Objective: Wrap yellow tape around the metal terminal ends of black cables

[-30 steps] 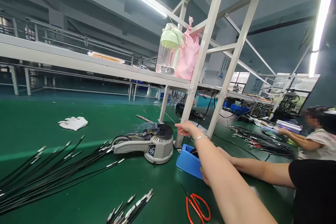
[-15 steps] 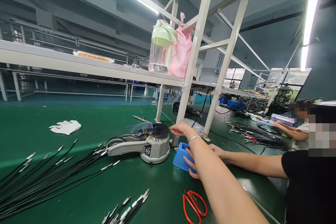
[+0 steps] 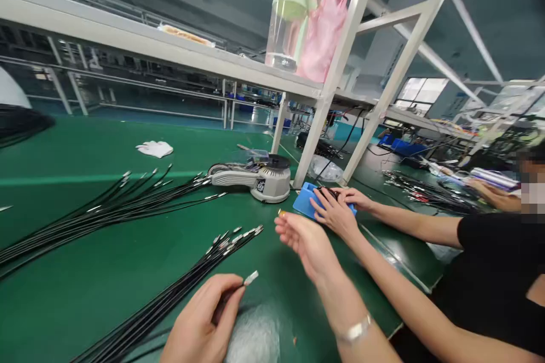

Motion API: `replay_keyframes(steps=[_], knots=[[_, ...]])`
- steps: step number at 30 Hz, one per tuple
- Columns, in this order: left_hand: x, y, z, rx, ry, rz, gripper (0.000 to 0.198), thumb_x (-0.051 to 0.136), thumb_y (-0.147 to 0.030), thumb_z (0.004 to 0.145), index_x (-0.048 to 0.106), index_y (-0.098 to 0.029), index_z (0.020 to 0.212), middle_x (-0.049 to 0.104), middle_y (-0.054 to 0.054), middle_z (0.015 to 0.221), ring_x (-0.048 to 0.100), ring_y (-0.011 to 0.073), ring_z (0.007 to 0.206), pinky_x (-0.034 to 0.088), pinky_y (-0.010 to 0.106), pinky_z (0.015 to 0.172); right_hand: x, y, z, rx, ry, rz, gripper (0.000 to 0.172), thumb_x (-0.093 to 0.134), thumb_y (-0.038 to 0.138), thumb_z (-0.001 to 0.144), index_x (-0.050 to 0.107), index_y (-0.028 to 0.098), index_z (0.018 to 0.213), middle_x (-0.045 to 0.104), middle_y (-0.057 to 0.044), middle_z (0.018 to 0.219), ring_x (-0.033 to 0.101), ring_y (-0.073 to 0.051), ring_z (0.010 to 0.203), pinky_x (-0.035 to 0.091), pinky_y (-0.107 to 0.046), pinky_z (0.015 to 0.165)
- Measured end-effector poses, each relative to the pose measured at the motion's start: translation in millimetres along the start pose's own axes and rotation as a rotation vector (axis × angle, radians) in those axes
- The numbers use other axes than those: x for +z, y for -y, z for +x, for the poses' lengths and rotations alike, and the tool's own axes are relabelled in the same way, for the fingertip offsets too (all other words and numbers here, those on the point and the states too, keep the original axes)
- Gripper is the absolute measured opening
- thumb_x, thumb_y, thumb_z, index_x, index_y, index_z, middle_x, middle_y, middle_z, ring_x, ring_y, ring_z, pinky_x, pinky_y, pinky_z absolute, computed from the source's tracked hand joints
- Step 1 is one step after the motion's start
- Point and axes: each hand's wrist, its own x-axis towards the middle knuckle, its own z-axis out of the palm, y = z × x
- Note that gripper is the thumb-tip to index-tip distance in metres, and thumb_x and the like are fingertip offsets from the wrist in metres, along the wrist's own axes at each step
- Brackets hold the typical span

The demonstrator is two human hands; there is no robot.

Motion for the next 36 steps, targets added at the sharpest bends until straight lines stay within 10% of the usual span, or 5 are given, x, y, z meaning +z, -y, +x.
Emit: replay_keyframes(steps=[7, 36], knots=[[-1.1, -17.3, -3.5, 0.019, -0.110, -0.056, 0.012, 0.050, -0.029, 0.087, 0.058, -0.022, 0.085, 0.067, 0.000, 0.083, 0.062, 0.0140, 0.077, 0.049, 0.023, 0.074, 29.9, -87.4, -118.3, -0.064, -0.083, 0.323, 0.038, 0.076, 0.044, 0.069, 0.073, 0.021, 0.099, 0.070, -0.011, 0.110, 0.064, -0.027, 0.104, 0.052, -0.038, 0.089], [-5.1, -10.6, -7.3, 0.476, -0.163, -0.025, 0.027, 0.049, 0.000, 0.086, 0.058, -0.020, 0.102, 0.059, 0.002, 0.097, 0.057, 0.0091, 0.088, 0.049, 0.018, 0.078, 59.1, -89.8, -128.0, -0.212, -0.153, 0.280, 0.027, 0.068, 0.028, 0.077, 0.074, 0.020, 0.102, 0.071, -0.010, 0.109, 0.066, -0.027, 0.104, 0.057, -0.032, 0.085]])
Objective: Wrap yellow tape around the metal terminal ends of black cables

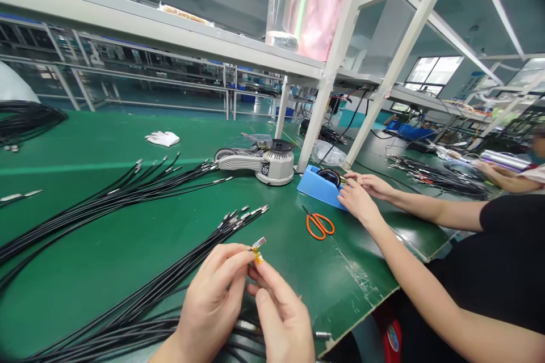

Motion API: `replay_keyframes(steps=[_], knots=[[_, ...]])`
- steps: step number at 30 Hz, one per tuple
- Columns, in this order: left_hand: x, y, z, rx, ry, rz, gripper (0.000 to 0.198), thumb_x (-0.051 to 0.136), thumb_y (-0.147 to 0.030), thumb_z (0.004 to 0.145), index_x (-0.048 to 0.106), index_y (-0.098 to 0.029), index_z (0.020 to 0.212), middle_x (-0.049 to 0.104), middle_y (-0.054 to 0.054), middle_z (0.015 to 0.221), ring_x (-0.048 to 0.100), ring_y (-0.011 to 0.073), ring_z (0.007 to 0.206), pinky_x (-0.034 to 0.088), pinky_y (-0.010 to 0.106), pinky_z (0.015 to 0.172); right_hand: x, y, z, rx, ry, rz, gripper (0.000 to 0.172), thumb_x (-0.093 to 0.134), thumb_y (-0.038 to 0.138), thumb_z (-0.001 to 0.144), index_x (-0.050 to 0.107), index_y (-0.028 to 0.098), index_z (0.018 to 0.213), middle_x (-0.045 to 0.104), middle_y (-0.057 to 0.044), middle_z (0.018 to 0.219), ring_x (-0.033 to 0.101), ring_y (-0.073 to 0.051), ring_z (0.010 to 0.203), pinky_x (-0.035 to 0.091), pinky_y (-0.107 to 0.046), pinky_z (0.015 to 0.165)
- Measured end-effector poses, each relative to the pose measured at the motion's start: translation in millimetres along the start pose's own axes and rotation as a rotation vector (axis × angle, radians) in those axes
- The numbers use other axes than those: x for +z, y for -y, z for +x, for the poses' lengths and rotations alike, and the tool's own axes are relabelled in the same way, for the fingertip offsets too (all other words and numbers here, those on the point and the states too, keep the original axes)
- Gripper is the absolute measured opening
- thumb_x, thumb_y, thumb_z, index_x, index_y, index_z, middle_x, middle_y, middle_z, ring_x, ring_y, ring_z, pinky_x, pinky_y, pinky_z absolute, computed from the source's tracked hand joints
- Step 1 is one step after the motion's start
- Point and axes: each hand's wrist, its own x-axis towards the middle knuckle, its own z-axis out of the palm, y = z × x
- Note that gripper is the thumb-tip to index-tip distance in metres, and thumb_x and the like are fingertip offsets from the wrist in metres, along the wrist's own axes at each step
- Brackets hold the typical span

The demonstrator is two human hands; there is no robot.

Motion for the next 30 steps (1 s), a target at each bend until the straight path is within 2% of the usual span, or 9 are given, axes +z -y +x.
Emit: replay_keyframes(steps=[6, 12, 19, 26, 28, 30], knots=[[0.2, -1.5, 2.7, -0.003, -0.006, -0.009, 0.027, 0.048, -0.001, 0.087, 0.058, -0.021, 0.102, 0.058, 0.002, 0.097, 0.057, 0.0094, 0.088, 0.050, 0.018, 0.077, 1.8, 2.3, 1.0, -0.002, 0.006, 0.001, 0.025, 0.067, 0.026, 0.078, 0.074, 0.021, 0.101, 0.071, -0.009, 0.108, 0.066, -0.026, 0.103, 0.057, -0.033, 0.087], [-1.4, -6.1, 5.2, -0.018, -0.003, 0.005, 0.025, 0.047, -0.003, 0.088, 0.058, -0.020, 0.102, 0.059, 0.001, 0.095, 0.057, 0.0079, 0.086, 0.049, 0.016, 0.077, 1.8, 5.0, 1.7, -0.005, 0.039, 0.005, 0.029, 0.068, 0.033, 0.078, 0.073, 0.019, 0.103, 0.070, -0.011, 0.111, 0.065, -0.027, 0.104, 0.056, -0.035, 0.089], [0.7, -0.7, -0.2, -0.049, 0.011, 0.008, 0.027, 0.048, -0.004, 0.088, 0.058, -0.021, 0.107, 0.059, 0.001, 0.097, 0.057, 0.0081, 0.088, 0.049, 0.016, 0.078, 1.8, 6.2, 1.1, -0.001, 0.031, 0.008, 0.029, 0.069, 0.034, 0.077, 0.073, 0.020, 0.102, 0.071, -0.010, 0.109, 0.066, -0.027, 0.103, 0.057, -0.035, 0.087], [-0.7, 1.6, 1.0, -0.016, 0.036, 0.066, 0.030, 0.047, -0.008, 0.090, 0.057, -0.023, 0.115, 0.061, 0.002, 0.099, 0.058, 0.0106, 0.090, 0.049, 0.020, 0.079, 1.8, 3.6, 2.2, 0.004, 0.038, -0.018, 0.030, 0.067, 0.032, 0.078, 0.072, 0.019, 0.105, 0.070, -0.011, 0.110, 0.065, -0.026, 0.104, 0.055, -0.034, 0.089], [-0.4, 2.3, 3.8, -0.044, 0.041, 0.106, 0.028, 0.047, -0.013, 0.091, 0.056, -0.022, 0.115, 0.063, 0.002, 0.099, 0.059, 0.0118, 0.089, 0.050, 0.021, 0.079, 2.2, 2.9, 3.4, 0.009, 0.041, -0.014, 0.030, 0.066, 0.031, 0.078, 0.072, 0.019, 0.106, 0.070, -0.011, 0.111, 0.065, -0.026, 0.104, 0.055, -0.033, 0.089], [-0.5, 2.4, 7.3, -0.108, 0.055, 0.158, 0.018, 0.049, -0.020, 0.091, 0.058, -0.021, 0.107, 0.064, 0.002, 0.093, 0.061, 0.0131, 0.085, 0.051, 0.023, 0.077, 2.8, 1.3, 4.4, 0.008, 0.039, -0.017, 0.031, 0.066, 0.031, 0.078, 0.071, 0.019, 0.106, 0.069, -0.011, 0.112, 0.065, -0.025, 0.104, 0.055, -0.032, 0.088]])
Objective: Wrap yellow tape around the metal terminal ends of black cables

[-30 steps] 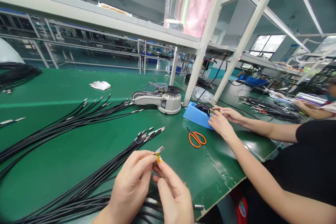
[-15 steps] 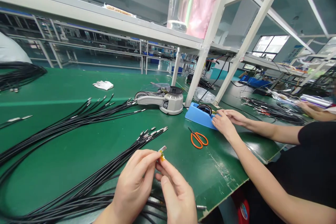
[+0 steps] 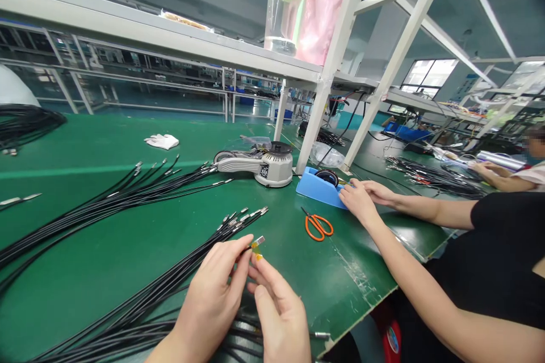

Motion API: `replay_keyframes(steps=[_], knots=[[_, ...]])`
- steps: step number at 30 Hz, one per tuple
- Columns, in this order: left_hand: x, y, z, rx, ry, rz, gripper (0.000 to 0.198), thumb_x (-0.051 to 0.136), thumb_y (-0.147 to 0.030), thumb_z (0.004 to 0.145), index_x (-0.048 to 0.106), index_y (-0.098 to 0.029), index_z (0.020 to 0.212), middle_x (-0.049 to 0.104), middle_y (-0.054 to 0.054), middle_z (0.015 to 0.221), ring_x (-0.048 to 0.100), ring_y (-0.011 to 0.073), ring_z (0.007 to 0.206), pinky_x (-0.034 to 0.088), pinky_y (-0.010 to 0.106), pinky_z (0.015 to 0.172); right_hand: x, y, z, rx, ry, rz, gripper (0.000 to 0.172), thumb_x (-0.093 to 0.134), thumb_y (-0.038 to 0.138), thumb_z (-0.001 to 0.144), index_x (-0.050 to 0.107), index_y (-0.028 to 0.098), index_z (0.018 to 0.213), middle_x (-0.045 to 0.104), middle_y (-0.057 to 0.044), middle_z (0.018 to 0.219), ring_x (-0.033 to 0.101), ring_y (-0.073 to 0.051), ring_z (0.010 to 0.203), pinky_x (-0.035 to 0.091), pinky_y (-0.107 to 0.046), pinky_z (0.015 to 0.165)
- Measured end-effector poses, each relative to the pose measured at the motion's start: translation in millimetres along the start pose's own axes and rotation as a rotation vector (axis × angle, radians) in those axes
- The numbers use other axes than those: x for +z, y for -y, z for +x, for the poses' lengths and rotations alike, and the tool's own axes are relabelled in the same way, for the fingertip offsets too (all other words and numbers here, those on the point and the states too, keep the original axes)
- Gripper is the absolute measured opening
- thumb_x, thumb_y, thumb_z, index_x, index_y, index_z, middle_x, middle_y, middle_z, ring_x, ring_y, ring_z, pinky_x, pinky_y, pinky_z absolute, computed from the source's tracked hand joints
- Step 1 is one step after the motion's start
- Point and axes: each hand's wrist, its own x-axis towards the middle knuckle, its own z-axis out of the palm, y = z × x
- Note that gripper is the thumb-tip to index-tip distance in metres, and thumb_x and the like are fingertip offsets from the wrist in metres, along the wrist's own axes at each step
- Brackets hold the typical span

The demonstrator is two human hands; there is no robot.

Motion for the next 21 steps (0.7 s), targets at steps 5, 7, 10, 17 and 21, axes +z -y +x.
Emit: replay_keyframes(steps=[5, 7, 10, 17, 21], knots=[[-5.5, -4.3, 6.4, -0.055, 0.058, 0.059, 0.016, 0.044, -0.027, 0.093, 0.058, -0.021, 0.088, 0.063, 0.001, 0.081, 0.061, 0.0130, 0.074, 0.050, 0.022, 0.068, -2.9, -7.2, -1.8, -0.017, -0.056, -0.053, 0.036, 0.068, 0.038, 0.077, 0.071, 0.017, 0.106, 0.069, -0.013, 0.112, 0.068, -0.026, 0.098, 0.058, -0.031, 0.081], [-7.7, -6.1, 7.6, -0.032, 0.029, 0.069, 0.016, 0.043, -0.026, 0.093, 0.058, -0.020, 0.089, 0.062, 0.001, 0.081, 0.061, 0.0129, 0.074, 0.050, 0.022, 0.069, -6.7, -5.9, -2.2, -0.007, -0.083, -0.064, 0.038, 0.067, 0.042, 0.078, 0.071, 0.016, 0.105, 0.070, -0.014, 0.110, 0.069, -0.026, 0.093, 0.059, -0.031, 0.076], [-8.5, -7.5, 8.2, 0.024, -0.006, 0.102, 0.014, 0.044, -0.024, 0.093, 0.057, -0.019, 0.090, 0.061, 0.002, 0.081, 0.060, 0.0128, 0.074, 0.048, 0.022, 0.069, -11.6, 5.8, 2.5, 0.004, -0.097, -0.132, 0.040, 0.060, 0.050, 0.081, 0.071, 0.015, 0.099, 0.072, -0.013, 0.099, 0.069, -0.022, 0.081, 0.058, -0.029, 0.068], [-6.6, -7.1, 5.9, 0.092, -0.006, 0.154, 0.013, 0.044, -0.021, 0.093, 0.057, -0.017, 0.092, 0.060, 0.002, 0.081, 0.059, 0.0132, 0.074, 0.046, 0.022, 0.070, -1.4, 33.5, 25.8, 0.062, 0.030, -0.285, 0.032, 0.064, 0.046, 0.078, 0.064, 0.014, 0.082, 0.064, -0.004, 0.074, 0.059, -0.015, 0.068, 0.052, -0.024, 0.062], [-6.5, -6.6, 5.1, 0.066, 0.015, 0.127, 0.012, 0.044, -0.020, 0.093, 0.056, -0.018, 0.092, 0.060, 0.002, 0.083, 0.058, 0.0130, 0.076, 0.045, 0.022, 0.071, 4.6, 31.9, 27.9, 0.074, 0.045, -0.292, 0.027, 0.064, 0.041, 0.078, 0.062, 0.014, 0.076, 0.059, -0.001, 0.065, 0.054, -0.013, 0.061, 0.048, -0.023, 0.059]])
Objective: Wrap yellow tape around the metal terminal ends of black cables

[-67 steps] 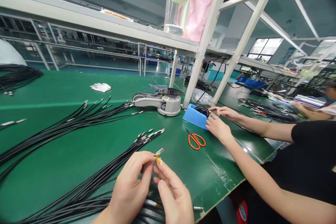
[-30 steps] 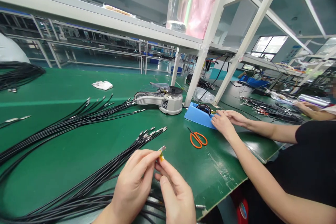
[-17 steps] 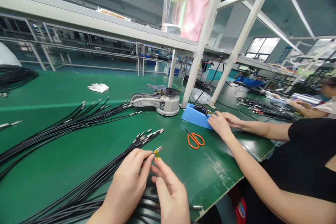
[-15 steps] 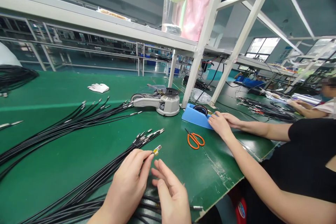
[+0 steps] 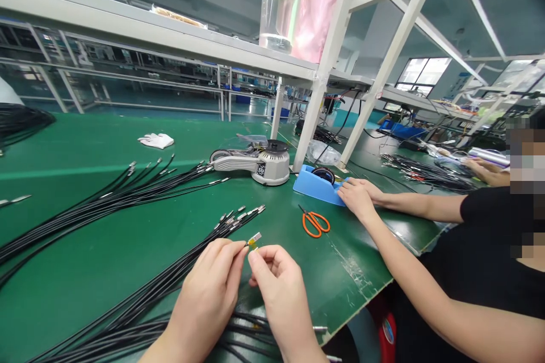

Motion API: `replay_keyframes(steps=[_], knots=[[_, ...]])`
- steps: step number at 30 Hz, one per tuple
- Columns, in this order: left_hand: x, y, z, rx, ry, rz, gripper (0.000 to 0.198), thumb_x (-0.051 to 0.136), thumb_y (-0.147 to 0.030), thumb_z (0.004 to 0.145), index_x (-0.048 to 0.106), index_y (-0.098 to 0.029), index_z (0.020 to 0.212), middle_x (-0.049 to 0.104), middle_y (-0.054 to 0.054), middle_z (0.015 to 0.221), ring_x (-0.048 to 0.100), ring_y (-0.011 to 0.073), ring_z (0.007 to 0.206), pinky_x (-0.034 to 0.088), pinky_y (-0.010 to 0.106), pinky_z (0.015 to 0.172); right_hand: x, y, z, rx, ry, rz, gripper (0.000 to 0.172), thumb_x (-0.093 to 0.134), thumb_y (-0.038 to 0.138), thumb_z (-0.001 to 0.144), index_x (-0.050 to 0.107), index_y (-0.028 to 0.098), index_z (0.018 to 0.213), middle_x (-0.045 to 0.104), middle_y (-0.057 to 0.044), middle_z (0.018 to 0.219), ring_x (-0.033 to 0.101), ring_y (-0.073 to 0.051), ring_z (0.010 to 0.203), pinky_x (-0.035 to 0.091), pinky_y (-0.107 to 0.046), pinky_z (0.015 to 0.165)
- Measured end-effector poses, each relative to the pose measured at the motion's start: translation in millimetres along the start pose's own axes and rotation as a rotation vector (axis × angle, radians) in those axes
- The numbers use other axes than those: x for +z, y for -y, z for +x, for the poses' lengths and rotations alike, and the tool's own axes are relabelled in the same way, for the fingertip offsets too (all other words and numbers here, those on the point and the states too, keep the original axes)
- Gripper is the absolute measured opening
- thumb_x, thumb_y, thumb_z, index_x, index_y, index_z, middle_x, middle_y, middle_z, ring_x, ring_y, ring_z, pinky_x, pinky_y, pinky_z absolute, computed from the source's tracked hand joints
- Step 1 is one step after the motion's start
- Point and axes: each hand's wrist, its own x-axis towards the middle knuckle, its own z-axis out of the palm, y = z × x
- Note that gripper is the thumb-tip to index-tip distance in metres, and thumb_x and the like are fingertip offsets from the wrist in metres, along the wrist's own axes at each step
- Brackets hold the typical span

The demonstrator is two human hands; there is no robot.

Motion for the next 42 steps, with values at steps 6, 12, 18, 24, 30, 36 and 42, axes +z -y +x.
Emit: replay_keyframes(steps=[6, 12, 18, 24, 30, 36, 42], knots=[[-1.9, -3.8, -0.3, -0.142, 0.090, -0.129, 0.015, 0.044, -0.025, 0.093, 0.057, -0.021, 0.086, 0.059, -0.001, 0.078, 0.057, 0.0121, 0.071, 0.045, 0.021, 0.066, -4.5, -3.3, -4.3, -0.057, -0.007, -0.051, 0.024, 0.059, 0.038, 0.082, 0.061, 0.015, 0.076, 0.058, 0.000, 0.066, 0.053, -0.013, 0.062, 0.045, -0.022, 0.059], [-6.8, -10.0, 2.6, -0.357, 0.218, -0.253, 0.026, 0.041, -0.037, 0.092, 0.056, -0.022, 0.078, 0.059, -0.002, 0.071, 0.057, 0.0135, 0.066, 0.045, 0.022, 0.062, -6.5, -4.9, -7.0, -0.168, -0.026, -0.156, 0.017, 0.057, 0.031, 0.085, 0.061, 0.017, 0.074, 0.060, -0.001, 0.071, 0.054, -0.014, 0.067, 0.046, -0.023, 0.063], [-7.7, -11.4, 8.7, -0.492, 0.241, -0.381, 0.031, 0.043, -0.044, 0.088, 0.058, -0.022, 0.071, 0.061, -0.002, 0.067, 0.056, 0.0147, 0.064, 0.044, 0.022, 0.061, -5.7, -3.8, -4.4, -0.227, -0.029, -0.183, 0.015, 0.056, 0.026, 0.084, 0.062, 0.017, 0.073, 0.061, -0.002, 0.072, 0.055, -0.014, 0.067, 0.046, -0.023, 0.062], [-4.2, -9.3, 5.3, -0.665, 0.273, -0.531, 0.037, 0.047, -0.052, 0.083, 0.053, -0.020, 0.065, 0.045, -0.005, 0.053, 0.039, 0.0111, 0.047, 0.030, 0.019, 0.040, -4.8, -4.6, -3.3, -0.229, -0.023, -0.196, 0.014, 0.056, 0.025, 0.085, 0.063, 0.017, 0.074, 0.062, -0.003, 0.074, 0.057, -0.015, 0.069, 0.047, -0.024, 0.064], [-5.6, -13.5, 8.2, -0.855, 0.304, -0.726, 0.044, 0.051, -0.062, 0.075, 0.049, -0.020, 0.065, 0.033, -0.009, 0.047, 0.030, 0.0079, 0.041, 0.025, 0.017, 0.036, -5.1, -2.6, -2.7, -0.249, -0.021, -0.187, 0.014, 0.056, 0.023, 0.084, 0.064, 0.017, 0.074, 0.064, -0.003, 0.074, 0.058, -0.015, 0.070, 0.048, -0.024, 0.065], [-8.0, -14.5, 13.0, -0.952, 0.351, -0.936, 0.045, 0.058, -0.063, 0.070, 0.048, -0.019, 0.066, 0.035, -0.010, 0.046, 0.034, 0.0064, 0.038, 0.029, 0.016, 0.035, -4.8, -2.4, -2.1, -0.247, -0.004, -0.178, 0.015, 0.056, 0.024, 0.085, 0.063, 0.017, 0.074, 0.063, -0.002, 0.074, 0.058, -0.015, 0.070, 0.047, -0.024, 0.065], [-19.5, -4.4, 15.4, -0.976, 0.515, -1.338, 0.038, 0.066, -0.046, 0.075, 0.046, -0.017, 0.061, 0.023, -0.012, 0.047, 0.015, 0.0017, 0.039, 0.019, 0.012, 0.034, -10.7, -6.1, 2.7, -0.427, 0.058, -0.172, 0.011, 0.057, 0.020, 0.085, 0.063, 0.018, 0.075, 0.062, -0.002, 0.078, 0.059, -0.015, 0.074, 0.047, -0.025, 0.069]])
